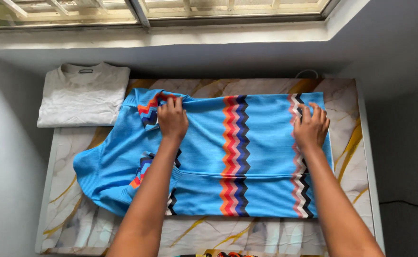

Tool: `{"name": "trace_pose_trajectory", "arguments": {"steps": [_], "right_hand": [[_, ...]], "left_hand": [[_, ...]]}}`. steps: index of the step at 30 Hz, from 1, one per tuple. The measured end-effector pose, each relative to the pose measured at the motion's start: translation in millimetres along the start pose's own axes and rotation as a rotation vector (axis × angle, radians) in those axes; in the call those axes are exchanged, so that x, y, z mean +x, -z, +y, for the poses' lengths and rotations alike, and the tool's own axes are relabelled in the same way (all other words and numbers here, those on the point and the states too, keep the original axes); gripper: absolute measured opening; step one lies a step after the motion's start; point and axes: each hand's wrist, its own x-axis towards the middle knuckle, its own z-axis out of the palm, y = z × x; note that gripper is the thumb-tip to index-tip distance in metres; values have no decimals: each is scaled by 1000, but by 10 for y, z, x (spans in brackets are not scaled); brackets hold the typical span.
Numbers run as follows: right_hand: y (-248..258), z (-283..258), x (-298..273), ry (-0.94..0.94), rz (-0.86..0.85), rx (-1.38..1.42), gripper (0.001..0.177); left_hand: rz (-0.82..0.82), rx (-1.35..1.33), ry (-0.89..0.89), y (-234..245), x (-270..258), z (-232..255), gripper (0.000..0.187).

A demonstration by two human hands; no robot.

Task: Fold a blue patterned dress on a marble-top table.

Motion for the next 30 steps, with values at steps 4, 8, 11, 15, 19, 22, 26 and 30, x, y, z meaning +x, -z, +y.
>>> {"name": "trace_pose_trajectory", "arguments": {"steps": [4,8,11,15,19,22,26,30], "right_hand": [[-108,138,389,144,37,-28,55],[-221,330,652,186,-72,-82,67],[-120,345,738,167,-114,-96,51],[-5,421,742,112,-55,-78,25],[141,416,609,128,30,-104,23],[215,481,443,97,42,-29,22],[251,605,141,110,67,-48,21],[627,383,-217,35,8,4,22]], "left_hand": [[48,192,-82,-129,331,-78,53],[-83,156,-210,-152,515,-142,56],[-80,161,-212,-174,566,-218,38],[-42,130,-66,-208,589,-419,17],[24,125,-42,-304,512,-580,18],[98,125,-72,-121,404,-537,21],[108,172,-153,380,174,-391,16],[60,125,-240,720,-175,-322,24]]}}
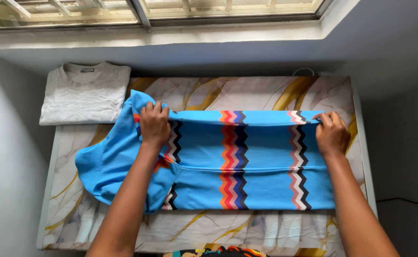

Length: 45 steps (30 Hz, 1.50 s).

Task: Fold a blue patterned dress on a marble-top table.

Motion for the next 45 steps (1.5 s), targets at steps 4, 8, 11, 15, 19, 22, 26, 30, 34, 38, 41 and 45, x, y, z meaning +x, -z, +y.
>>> {"name": "trace_pose_trajectory", "arguments": {"steps": [4,8,11,15,19,22,26,30,34,38,41,45], "right_hand": [[105,0,-389,2,6,105,23],[205,-10,-674,-21,-77,111,24],[257,-4,-783,-23,-78,133,23],[298,20,-909,-25,-39,148,22],[256,82,-972,-10,-4,167,18],[309,46,-969,-7,52,164,17],[349,34,-1038,-54,21,97,17],[286,65,-1149,-41,10,92,20],[269,33,-1209,-49,3,109,19],[295,42,-1218,-19,26,7,20],[257,117,-1239,-43,-1,-30,21],[142,220,-1193,-140,-19,-55,26]], "left_hand": [[34,6,-34,51,-412,52,21],[-21,-41,-92,151,-728,131,21],[-23,-116,-111,269,-827,167,22],[-76,-161,-156,299,-947,187,14],[-129,-230,-233,364,-1063,316,18],[-118,-287,-200,404,-1115,375,20],[-97,-238,-144,376,-1190,397,20],[-82,-204,-125,337,-1222,395,18],[-93,-202,-84,112,-1310,342,11],[-40,-194,-49,173,-1264,391,15],[-93,-179,25,318,-1213,462,19],[-129,-202,146,449,-1065,587,27]]}}
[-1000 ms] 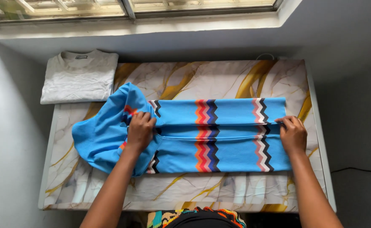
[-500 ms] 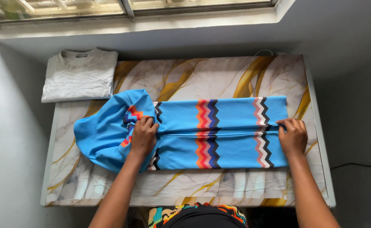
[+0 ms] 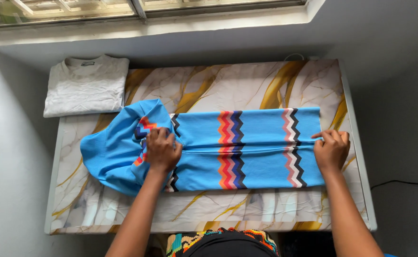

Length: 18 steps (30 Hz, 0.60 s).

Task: Fold a blue patterned dress on a marble-top table.

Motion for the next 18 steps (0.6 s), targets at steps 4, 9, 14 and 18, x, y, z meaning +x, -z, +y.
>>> {"name": "trace_pose_trajectory", "arguments": {"steps": [4,9,14,18], "right_hand": [[-51,-252,166,38,120,184,23],[-173,-719,102,182,-38,194,47],[-355,-718,26,183,-40,199,60],[-436,-654,271,154,-70,192,62]], "left_hand": [[139,-78,-88,-305,46,105,28],[-14,-39,-118,-713,-109,265,62],[9,-43,-131,-838,-124,226,76],[22,-38,-144,-981,169,229,76]]}}
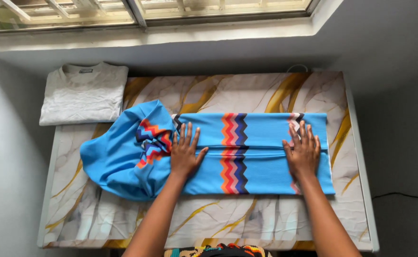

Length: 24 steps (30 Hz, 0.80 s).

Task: Fold a blue patterned dress on a marble-top table.

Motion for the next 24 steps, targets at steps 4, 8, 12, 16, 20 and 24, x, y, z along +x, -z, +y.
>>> {"name": "trace_pose_trajectory", "arguments": {"steps": [4,8,12,16,20,24], "right_hand": [[-38,181,278,-11,15,-12,63],[43,175,303,22,84,45,49],[117,223,47,-19,143,-98,27],[186,448,-182,-93,141,-227,34],[361,578,-172,-103,141,-231,20],[440,721,-187,-135,94,-202,14]], "left_hand": [[-3,-12,-17,-189,374,14,76],[61,-7,-22,-129,449,108,65],[32,-124,-120,12,309,242,35],[23,-141,-203,118,203,243,26],[46,-155,-155,229,231,157,26],[12,-124,-146,286,269,68,34]]}}
